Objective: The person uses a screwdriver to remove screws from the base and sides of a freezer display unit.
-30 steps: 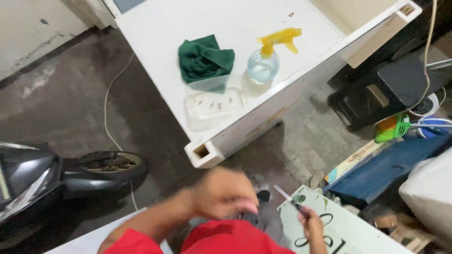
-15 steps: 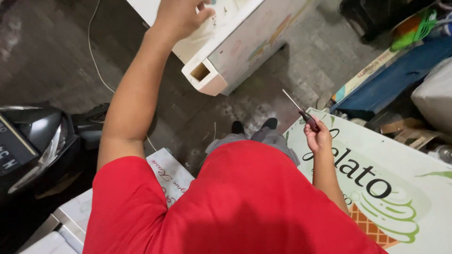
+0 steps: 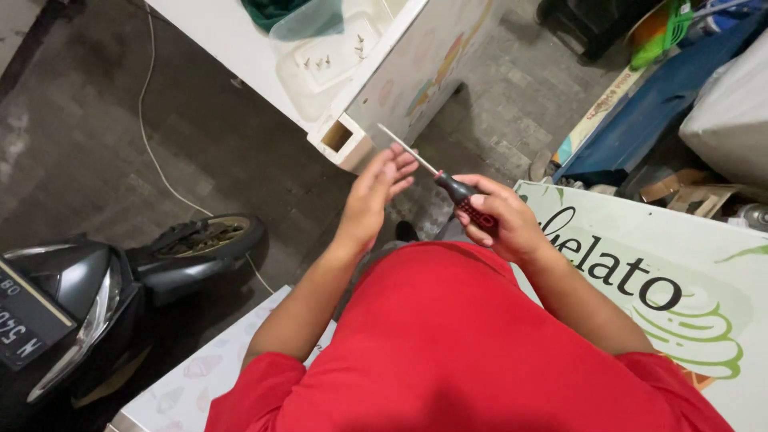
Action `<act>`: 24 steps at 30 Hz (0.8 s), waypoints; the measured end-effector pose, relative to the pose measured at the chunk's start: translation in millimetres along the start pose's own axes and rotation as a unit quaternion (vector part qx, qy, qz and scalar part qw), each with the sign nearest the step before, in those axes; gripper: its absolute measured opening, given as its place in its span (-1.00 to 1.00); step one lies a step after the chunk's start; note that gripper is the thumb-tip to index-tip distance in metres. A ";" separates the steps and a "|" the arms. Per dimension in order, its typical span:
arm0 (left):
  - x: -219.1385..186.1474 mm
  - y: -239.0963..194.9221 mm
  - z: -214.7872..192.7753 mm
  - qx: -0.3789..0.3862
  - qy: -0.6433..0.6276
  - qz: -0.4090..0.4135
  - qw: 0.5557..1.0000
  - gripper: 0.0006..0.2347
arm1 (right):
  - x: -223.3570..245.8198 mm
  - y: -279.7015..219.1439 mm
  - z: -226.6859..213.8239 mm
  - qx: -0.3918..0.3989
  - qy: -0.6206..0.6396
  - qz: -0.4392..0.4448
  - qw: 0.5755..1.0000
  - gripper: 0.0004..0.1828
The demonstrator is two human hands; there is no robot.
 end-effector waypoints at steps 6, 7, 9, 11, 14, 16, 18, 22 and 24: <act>4.0 25.6 15.4 -0.016 -0.167 0.010 0.986 -0.59 | -2.7 5.4 13.3 -0.025 -0.067 -0.008 0.997 -0.47; 7.6 32.7 15.2 -0.022 -0.168 0.020 0.985 -0.59 | 0.5 12.6 16.5 -0.015 -0.072 -0.006 0.997 -0.47; 22.3 37.7 20.0 -0.063 -0.182 0.017 0.981 -0.61 | 4.1 14.5 19.5 -0.014 -0.090 -0.002 0.996 -0.51; 23.4 38.9 24.2 -0.080 -0.188 0.023 0.979 -0.61 | 8.9 16.1 23.4 -0.010 -0.089 0.007 0.996 -0.50; 20.5 46.8 29.9 -0.101 -0.192 0.037 0.976 -0.62 | 21.0 24.0 23.6 0.001 -0.094 0.015 0.995 -0.50; 20.6 46.9 32.2 -0.112 -0.193 0.041 0.974 -0.62 | 25.4 26.1 22.3 0.007 -0.099 0.024 0.995 -0.50; 22.1 47.8 34.4 -0.120 -0.198 0.041 0.972 -0.61 | 29.0 27.9 19.9 0.007 -0.098 0.034 0.995 -0.51; 24.0 49.4 35.5 -0.130 -0.208 0.040 0.969 -0.59 | 36.5 31.6 16.5 0.019 -0.105 0.055 0.993 -0.51; 27.2 51.6 35.4 -0.134 -0.207 0.044 0.968 -0.59 | 39.8 32.8 16.4 0.026 -0.101 0.064 0.993 -0.50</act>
Point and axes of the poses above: each hand's wrist, its own y-axis towards the middle knuckle, its own z-axis out of the palm, x = y × z, the point moved 1 cm from there along y, towards the middle knuckle, and after that the axes turned 5 degrees about y, right-handed, at the moved point
